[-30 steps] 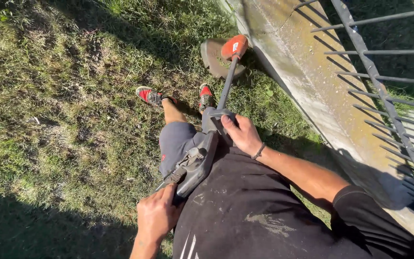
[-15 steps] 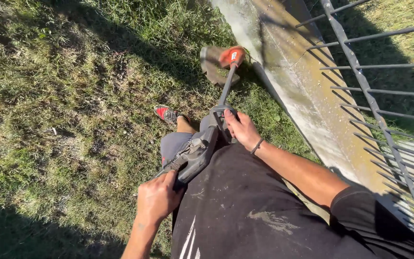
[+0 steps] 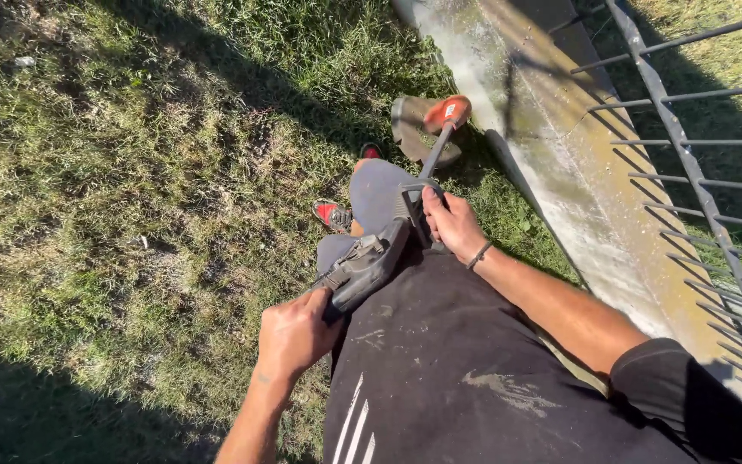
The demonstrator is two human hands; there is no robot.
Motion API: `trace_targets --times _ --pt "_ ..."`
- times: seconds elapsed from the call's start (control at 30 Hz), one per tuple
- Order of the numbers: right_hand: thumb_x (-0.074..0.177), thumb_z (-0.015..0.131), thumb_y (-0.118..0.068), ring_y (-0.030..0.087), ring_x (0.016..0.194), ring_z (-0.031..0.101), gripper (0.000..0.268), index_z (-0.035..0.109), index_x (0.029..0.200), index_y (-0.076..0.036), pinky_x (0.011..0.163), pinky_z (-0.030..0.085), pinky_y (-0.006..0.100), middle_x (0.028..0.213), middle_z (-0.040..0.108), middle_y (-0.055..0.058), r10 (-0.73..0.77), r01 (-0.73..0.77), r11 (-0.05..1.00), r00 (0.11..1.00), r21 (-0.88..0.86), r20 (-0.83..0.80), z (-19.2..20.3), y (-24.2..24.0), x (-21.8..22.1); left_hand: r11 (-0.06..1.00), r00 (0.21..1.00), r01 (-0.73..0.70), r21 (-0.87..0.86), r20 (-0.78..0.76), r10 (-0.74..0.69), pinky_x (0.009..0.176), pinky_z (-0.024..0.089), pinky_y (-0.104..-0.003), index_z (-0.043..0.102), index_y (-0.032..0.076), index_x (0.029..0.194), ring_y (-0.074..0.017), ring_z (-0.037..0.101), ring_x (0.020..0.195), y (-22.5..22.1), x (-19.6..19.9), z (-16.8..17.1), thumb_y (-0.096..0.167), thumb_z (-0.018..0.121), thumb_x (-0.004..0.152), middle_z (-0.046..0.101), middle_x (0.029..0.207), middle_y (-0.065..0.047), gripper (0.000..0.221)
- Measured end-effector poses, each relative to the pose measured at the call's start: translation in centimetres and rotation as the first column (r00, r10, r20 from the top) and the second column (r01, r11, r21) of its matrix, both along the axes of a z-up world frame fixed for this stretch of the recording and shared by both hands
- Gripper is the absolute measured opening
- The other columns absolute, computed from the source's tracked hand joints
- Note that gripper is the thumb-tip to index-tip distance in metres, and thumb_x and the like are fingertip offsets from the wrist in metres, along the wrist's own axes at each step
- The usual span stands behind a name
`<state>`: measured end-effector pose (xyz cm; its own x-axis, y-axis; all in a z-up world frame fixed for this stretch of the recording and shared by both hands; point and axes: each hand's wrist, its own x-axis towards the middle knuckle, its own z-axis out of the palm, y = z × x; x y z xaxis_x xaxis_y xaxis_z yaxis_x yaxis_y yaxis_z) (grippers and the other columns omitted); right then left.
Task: Using a string trimmer to clear grass around the wheels of a trailer and along a metal fence.
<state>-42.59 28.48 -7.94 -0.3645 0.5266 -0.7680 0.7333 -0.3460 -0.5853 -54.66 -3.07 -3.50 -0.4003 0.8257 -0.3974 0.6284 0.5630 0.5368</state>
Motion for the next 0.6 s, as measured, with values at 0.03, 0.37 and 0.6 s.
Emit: trace_targets --times 0.03,0.37,0.6 --pt "0.108 0.051 -0.042 0.014 0.045 0.053 0.049 0.059 0.078 -0.005 0.043 0.047 0.026 0.056 0.052 0.007 -0.001 0.001 1.000 1.000 0.000 -0.001 -0.3 0.0 -0.3 1.000 1.000 0.001 -0.005 -0.003 -0.001 0.061 0.059 -0.036 0.066 0.023 0.104 -0.0212 0.075 0.072 0.0 -0.3 -0.1 0.049 0.077 0.067 0.073 0.080 0.003 0.047" --pt "0.109 0.051 -0.041 0.015 0.041 0.054 0.049 0.062 0.077 -0.005 0.041 0.047 0.026 0.053 0.054 0.007 0.094 -0.094 0.996 0.996 -0.001 -0.002 -3.9 3.5 -7.5 0.994 0.999 -0.032 -0.100 0.005 0.033 0.063 0.060 -0.038 0.065 0.023 0.108 -0.0220 0.076 0.075 2.7 -6.8 -2.2 0.049 0.078 0.066 0.075 0.084 0.002 0.051" --pt "0.111 0.047 -0.049 0.012 0.042 0.053 0.053 0.063 0.081 -0.009 0.043 0.047 0.024 0.054 0.055 0.003 0.128 -0.130 0.988 0.991 -0.081 -0.028 -7.6 8.8 -14.8 0.993 1.000 -0.016 -0.113 -0.012 0.015 0.060 0.060 -0.038 0.066 0.022 0.105 -0.0245 0.076 0.068 9.1 -15.8 -2.3 0.047 0.078 0.069 0.075 0.083 0.000 0.045"
